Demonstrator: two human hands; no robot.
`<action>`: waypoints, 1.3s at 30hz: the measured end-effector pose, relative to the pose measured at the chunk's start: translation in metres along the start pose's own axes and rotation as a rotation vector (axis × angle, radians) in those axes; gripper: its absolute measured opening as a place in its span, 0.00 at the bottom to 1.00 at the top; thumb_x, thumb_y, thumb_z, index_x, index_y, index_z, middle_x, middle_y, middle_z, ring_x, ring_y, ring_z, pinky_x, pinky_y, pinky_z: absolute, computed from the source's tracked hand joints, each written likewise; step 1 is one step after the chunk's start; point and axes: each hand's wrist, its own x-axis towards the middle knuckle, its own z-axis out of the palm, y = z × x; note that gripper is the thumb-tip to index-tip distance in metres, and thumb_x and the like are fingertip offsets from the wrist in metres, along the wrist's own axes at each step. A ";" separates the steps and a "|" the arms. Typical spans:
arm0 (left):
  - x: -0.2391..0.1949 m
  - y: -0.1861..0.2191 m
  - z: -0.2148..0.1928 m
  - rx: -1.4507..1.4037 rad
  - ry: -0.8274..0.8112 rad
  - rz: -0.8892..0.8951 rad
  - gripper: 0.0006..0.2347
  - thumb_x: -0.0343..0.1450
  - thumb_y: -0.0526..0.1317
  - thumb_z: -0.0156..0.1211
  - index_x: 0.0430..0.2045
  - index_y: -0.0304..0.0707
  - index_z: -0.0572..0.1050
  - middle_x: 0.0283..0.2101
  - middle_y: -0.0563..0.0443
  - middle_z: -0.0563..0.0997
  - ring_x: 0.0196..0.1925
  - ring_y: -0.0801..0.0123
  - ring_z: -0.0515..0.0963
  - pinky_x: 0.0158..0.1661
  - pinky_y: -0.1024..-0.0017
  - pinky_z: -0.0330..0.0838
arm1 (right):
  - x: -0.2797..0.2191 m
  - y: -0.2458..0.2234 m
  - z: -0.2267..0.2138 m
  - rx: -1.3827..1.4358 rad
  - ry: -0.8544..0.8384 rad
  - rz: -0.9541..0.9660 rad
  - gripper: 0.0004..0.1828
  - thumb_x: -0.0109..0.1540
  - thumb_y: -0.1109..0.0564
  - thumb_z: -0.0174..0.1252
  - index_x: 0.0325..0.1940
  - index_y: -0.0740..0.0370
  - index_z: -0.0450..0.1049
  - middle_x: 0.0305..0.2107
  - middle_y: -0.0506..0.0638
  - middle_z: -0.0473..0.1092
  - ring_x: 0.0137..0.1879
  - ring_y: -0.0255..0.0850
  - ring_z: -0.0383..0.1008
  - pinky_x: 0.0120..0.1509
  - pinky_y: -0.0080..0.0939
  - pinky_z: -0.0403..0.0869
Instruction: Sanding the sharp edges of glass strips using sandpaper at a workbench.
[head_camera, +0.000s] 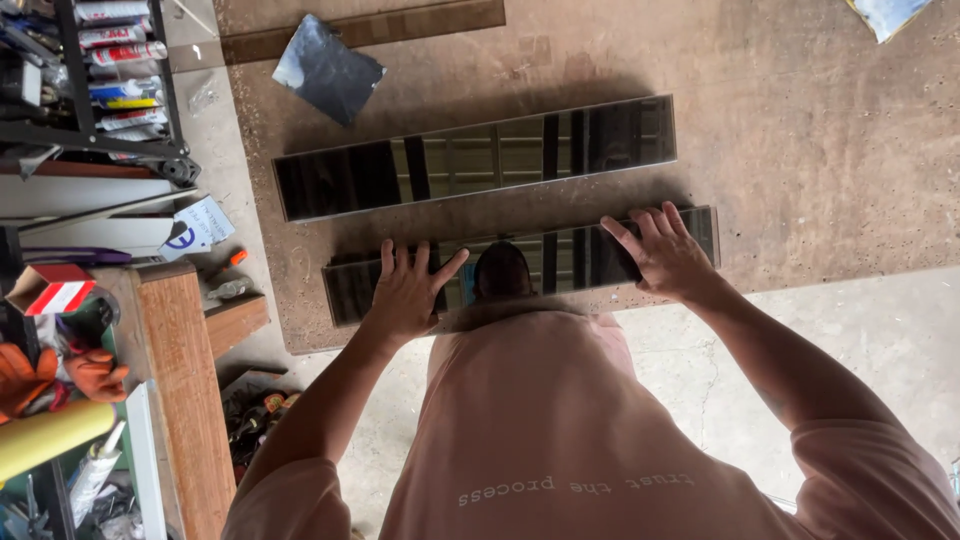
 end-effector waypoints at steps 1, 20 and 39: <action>0.001 0.000 0.005 -0.021 0.043 -0.005 0.56 0.56 0.52 0.72 0.77 0.65 0.36 0.66 0.30 0.59 0.62 0.27 0.63 0.62 0.32 0.35 | -0.002 0.001 0.001 0.012 0.003 0.001 0.81 0.31 0.50 0.83 0.83 0.46 0.46 0.59 0.60 0.64 0.67 0.59 0.66 0.78 0.64 0.55; -0.057 -0.041 0.016 -1.307 0.731 -0.806 0.29 0.77 0.53 0.45 0.71 0.44 0.45 0.71 0.27 0.56 0.72 0.34 0.59 0.62 0.36 0.66 | -0.053 0.061 0.004 1.175 0.051 0.892 0.38 0.62 0.59 0.68 0.73 0.68 0.61 0.50 0.63 0.71 0.55 0.50 0.71 0.54 0.47 0.73; -0.027 -0.039 0.066 -0.890 1.363 -0.403 0.18 0.74 0.29 0.58 0.57 0.32 0.64 0.58 0.38 0.67 0.59 0.50 0.70 0.56 0.60 0.59 | -0.079 0.115 0.099 0.760 0.169 0.972 0.15 0.70 0.37 0.66 0.51 0.46 0.84 0.36 0.58 0.77 0.47 0.61 0.78 0.52 0.58 0.74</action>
